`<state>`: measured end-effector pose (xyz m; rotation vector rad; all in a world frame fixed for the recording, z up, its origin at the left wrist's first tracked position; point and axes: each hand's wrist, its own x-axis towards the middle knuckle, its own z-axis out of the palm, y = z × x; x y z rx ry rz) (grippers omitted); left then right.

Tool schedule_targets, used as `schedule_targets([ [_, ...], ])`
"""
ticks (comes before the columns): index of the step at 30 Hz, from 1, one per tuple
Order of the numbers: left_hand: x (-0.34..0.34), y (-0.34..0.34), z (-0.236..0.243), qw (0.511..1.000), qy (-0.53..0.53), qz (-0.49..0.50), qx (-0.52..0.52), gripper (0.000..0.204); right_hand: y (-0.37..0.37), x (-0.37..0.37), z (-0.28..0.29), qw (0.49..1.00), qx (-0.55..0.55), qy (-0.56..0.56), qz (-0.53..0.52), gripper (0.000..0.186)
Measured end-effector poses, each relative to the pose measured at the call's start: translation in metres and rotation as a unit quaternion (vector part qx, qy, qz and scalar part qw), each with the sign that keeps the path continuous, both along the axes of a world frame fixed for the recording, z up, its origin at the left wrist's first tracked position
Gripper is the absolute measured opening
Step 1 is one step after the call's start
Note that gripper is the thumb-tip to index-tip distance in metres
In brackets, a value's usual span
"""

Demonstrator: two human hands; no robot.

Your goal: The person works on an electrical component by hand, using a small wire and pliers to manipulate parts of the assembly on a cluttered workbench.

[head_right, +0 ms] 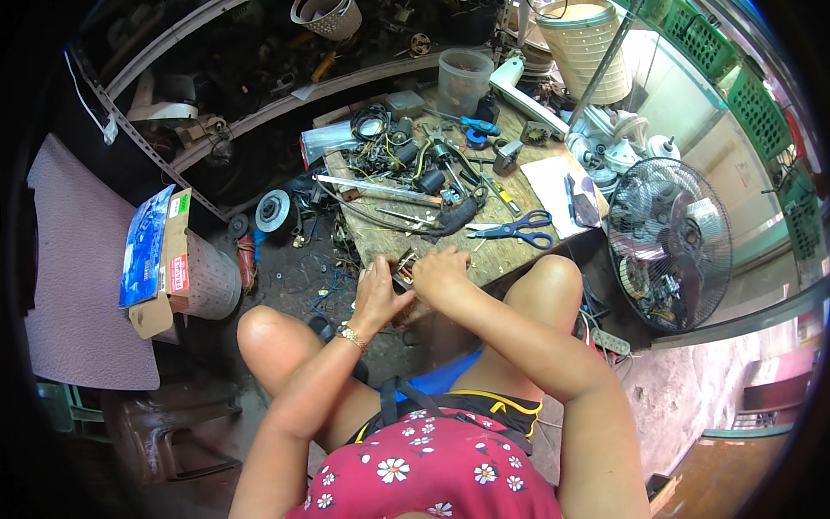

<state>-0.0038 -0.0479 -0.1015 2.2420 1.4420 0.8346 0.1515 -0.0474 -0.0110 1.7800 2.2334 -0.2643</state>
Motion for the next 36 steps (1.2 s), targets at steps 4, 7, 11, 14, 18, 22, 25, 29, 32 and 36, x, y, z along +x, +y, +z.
schedule_targets([
  [4,0.002,0.0,0.003,1.0,-0.004,-0.005,0.005,0.072,-0.003,0.03,-0.024,0.978,0.164,0.049,0.121,0.018],
  [7,0.002,-0.001,0.006,1.0,-0.007,-0.007,0.0,0.071,-0.01,0.042,-0.038,0.961,0.214,0.096,0.144,0.013],
  [11,0.002,-0.001,0.007,1.0,-0.022,-0.005,-0.012,0.07,-0.005,0.056,-0.051,0.957,0.214,0.13,0.145,0.012],
  [14,0.001,-0.001,0.005,0.999,-0.032,-0.002,-0.016,0.07,-0.006,0.055,-0.059,0.949,0.22,0.168,0.153,0.01],
  [18,0.002,-0.003,0.006,0.999,-0.026,0.009,-0.024,0.07,-0.021,0.039,-0.055,0.966,0.175,0.156,0.108,0.017],
  [22,0.003,-0.002,0.005,0.999,-0.012,0.014,-0.031,0.072,-0.025,0.035,-0.034,0.987,0.12,0.1,0.017,0.021],
  [25,0.004,-0.003,0.006,0.999,-0.008,0.019,-0.03,0.074,-0.02,0.028,-0.023,0.993,0.084,0.079,0.006,0.024],
  [29,0.005,-0.004,0.007,0.999,-0.005,0.017,-0.037,0.074,-0.009,0.015,-0.007,0.999,0.02,0.031,0.025,0.028],
  [32,0.006,-0.003,0.006,0.999,-0.015,0.022,-0.04,0.068,0.002,-0.002,0.004,0.999,-0.032,0.008,0.0,0.028],
  [36,0.005,-0.005,0.002,0.998,-0.038,0.001,-0.041,0.067,0.006,0.006,-0.001,0.998,0.013,0.037,0.055,0.029],
])
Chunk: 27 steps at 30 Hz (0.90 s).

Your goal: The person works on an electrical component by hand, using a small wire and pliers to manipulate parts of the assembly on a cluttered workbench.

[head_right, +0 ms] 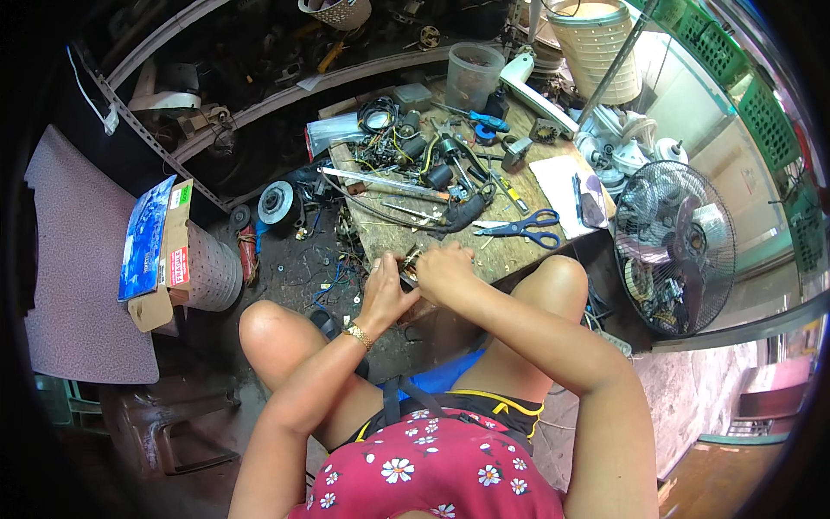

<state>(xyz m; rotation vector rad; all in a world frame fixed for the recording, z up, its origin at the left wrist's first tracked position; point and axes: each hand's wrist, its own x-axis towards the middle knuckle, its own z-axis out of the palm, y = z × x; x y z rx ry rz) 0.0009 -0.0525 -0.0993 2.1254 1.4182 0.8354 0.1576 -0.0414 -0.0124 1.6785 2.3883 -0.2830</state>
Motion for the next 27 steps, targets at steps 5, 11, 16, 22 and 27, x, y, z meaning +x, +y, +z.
schedule_targets([
  [5,-0.001,0.006,0.004,1.0,-0.004,-0.021,0.009,0.071,-0.02,0.024,-0.037,0.994,0.09,0.058,0.004,0.021],
  [11,-0.001,0.004,0.006,1.0,-0.007,-0.013,0.004,0.07,-0.019,0.043,-0.069,0.975,0.19,0.1,0.063,0.016],
  [16,-0.002,0.004,0.008,1.0,-0.025,-0.009,-0.001,0.068,-0.016,0.041,-0.079,0.961,0.231,0.115,0.103,0.019],
  [22,0.0,0.005,0.004,1.0,-0.02,-0.006,-0.018,0.068,-0.019,0.053,-0.059,0.985,0.041,0.168,-0.025,0.024],
  [27,0.001,0.006,0.0,1.0,-0.006,0.011,-0.006,0.068,0.021,0.048,-0.027,0.865,-0.318,0.306,-0.237,0.022],
])
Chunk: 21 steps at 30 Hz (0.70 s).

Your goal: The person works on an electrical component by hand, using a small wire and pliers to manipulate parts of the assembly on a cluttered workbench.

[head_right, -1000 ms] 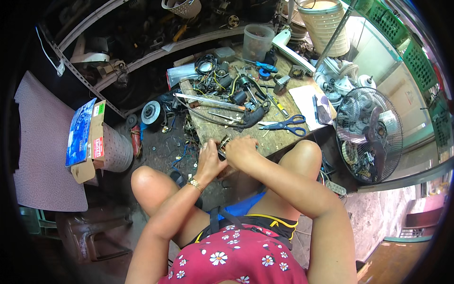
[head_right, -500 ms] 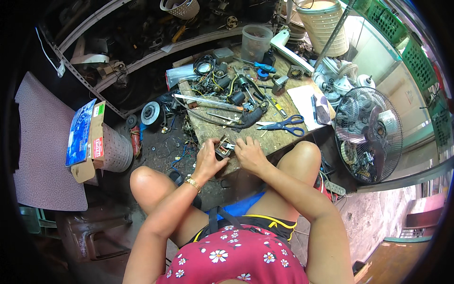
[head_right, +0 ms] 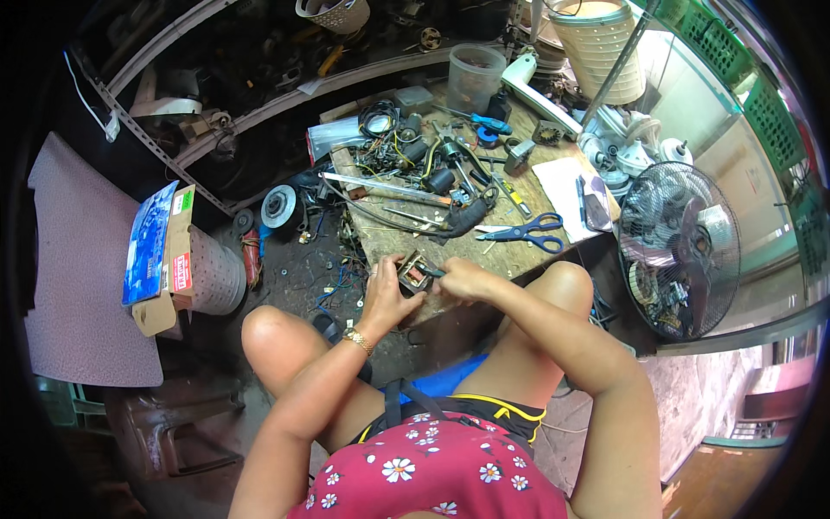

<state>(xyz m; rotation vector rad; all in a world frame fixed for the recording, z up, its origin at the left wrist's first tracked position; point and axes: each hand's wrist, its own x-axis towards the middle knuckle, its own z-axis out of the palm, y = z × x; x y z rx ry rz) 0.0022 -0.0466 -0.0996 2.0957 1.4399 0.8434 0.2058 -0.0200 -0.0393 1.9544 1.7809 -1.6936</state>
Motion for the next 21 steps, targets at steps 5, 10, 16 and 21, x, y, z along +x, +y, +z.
schedule_targets([
  [5,-0.001,0.001,0.003,1.0,0.028,-0.005,-0.004,0.069,0.025,0.004,0.006,0.983,-0.171,0.063,0.003,0.031],
  [10,-0.002,0.001,0.003,0.998,0.064,-0.002,-0.009,0.069,0.048,-0.006,0.019,0.969,-0.24,0.056,0.019,0.034],
  [16,-0.001,0.001,0.003,0.998,0.056,-0.002,0.024,0.068,0.049,-0.013,0.018,0.953,-0.277,0.056,-0.11,0.029],
  [21,0.0,0.003,0.001,0.999,0.039,-0.018,-0.005,0.07,0.033,-0.013,0.011,0.967,-0.208,0.069,-0.133,0.02],
])
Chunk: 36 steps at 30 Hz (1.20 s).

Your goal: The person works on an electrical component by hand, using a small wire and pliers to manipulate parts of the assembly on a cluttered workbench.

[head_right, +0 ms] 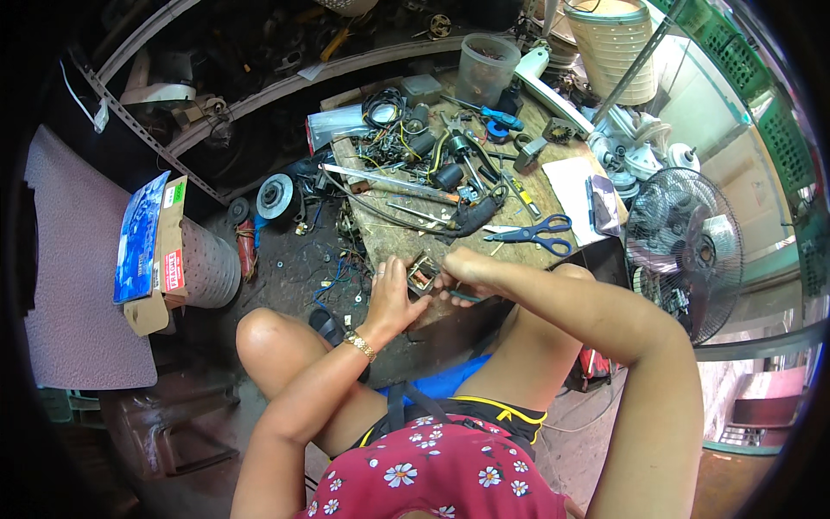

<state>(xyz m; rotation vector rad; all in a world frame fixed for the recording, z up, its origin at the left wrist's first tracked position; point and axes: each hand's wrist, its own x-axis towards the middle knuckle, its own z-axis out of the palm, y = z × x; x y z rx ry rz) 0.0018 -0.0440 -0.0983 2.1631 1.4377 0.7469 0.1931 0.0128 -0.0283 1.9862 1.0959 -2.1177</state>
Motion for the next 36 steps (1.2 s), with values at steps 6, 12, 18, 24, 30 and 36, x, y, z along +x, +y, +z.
schedule_targets([
  [6,0.002,0.003,-0.002,0.999,-0.021,-0.012,0.024,0.067,-0.039,0.007,-0.036,0.964,0.252,-0.068,0.053,0.014],
  [12,0.002,-0.002,-0.002,0.999,-0.02,-0.005,0.043,0.065,-0.054,0.003,-0.057,0.815,0.525,-0.164,0.184,0.016],
  [18,-0.002,-0.002,-0.001,0.999,0.012,0.021,0.033,0.069,-0.075,0.007,-0.033,0.72,0.615,-0.254,0.197,0.011],
  [24,-0.006,-0.001,-0.001,1.0,-0.01,-0.001,0.027,0.073,-0.073,0.016,-0.019,0.707,0.592,-0.296,0.251,0.013],
  [30,-0.003,-0.004,-0.002,1.0,0.003,0.014,0.025,0.072,-0.073,0.0,-0.018,0.654,0.59,-0.355,0.312,0.019],
  [36,-0.003,-0.006,0.0,1.0,-0.003,0.018,0.024,0.072,-0.07,-0.01,-0.016,0.614,0.597,-0.383,0.346,0.016],
])
